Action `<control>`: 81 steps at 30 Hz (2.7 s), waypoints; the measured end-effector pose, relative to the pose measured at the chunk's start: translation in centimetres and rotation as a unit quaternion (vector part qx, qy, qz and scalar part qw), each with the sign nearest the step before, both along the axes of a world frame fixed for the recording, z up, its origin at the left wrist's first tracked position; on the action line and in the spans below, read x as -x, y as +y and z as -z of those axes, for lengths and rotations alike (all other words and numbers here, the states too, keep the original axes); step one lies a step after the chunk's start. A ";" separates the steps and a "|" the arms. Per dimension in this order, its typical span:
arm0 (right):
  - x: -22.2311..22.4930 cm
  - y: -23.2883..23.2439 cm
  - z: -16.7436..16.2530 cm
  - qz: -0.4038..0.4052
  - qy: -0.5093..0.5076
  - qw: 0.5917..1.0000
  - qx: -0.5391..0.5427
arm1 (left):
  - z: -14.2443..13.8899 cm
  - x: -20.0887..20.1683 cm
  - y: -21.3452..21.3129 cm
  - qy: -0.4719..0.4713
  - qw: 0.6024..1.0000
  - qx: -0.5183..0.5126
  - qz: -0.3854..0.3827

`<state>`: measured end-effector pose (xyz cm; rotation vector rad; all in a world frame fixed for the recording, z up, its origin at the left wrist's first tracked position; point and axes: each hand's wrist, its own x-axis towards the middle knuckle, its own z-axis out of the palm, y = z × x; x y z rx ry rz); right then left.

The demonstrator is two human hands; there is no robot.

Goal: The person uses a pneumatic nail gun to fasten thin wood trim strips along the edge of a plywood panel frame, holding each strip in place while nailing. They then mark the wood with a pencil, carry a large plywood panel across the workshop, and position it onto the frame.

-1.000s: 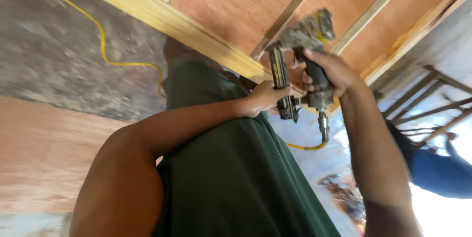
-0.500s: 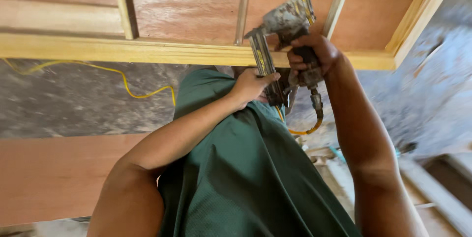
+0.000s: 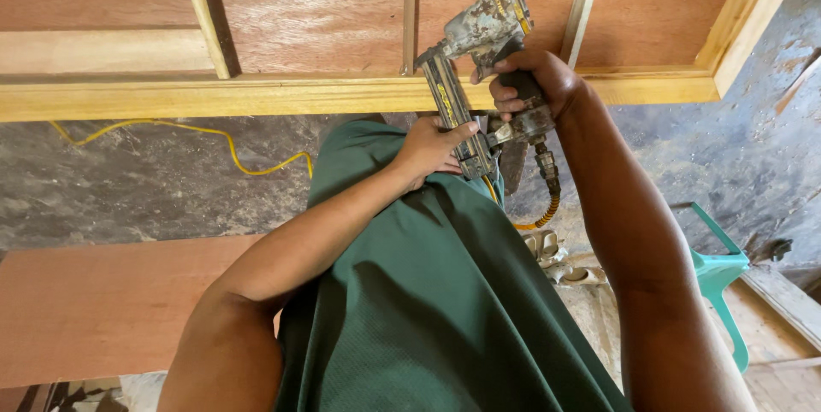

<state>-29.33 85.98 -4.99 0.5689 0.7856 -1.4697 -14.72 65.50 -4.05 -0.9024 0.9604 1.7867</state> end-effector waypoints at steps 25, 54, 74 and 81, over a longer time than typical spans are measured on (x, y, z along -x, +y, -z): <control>1.1 -9.6 -9.0 -0.175 0.157 0.950 -0.206 | 1.0 -0.8 0.6 0.108 0.989 -0.049 -0.084; 0.8 -9.5 -9.9 -0.153 0.136 0.957 -0.206 | -0.3 -0.2 -0.1 0.035 0.996 -0.064 -0.045; 1.7 -13.1 -10.4 -0.275 0.201 0.913 -0.223 | 2.0 -0.8 1.3 0.048 0.993 -0.059 -0.090; 1.6 -12.8 -10.3 -0.277 0.196 0.913 -0.228 | 1.9 -0.8 1.2 0.046 0.994 -0.063 -0.081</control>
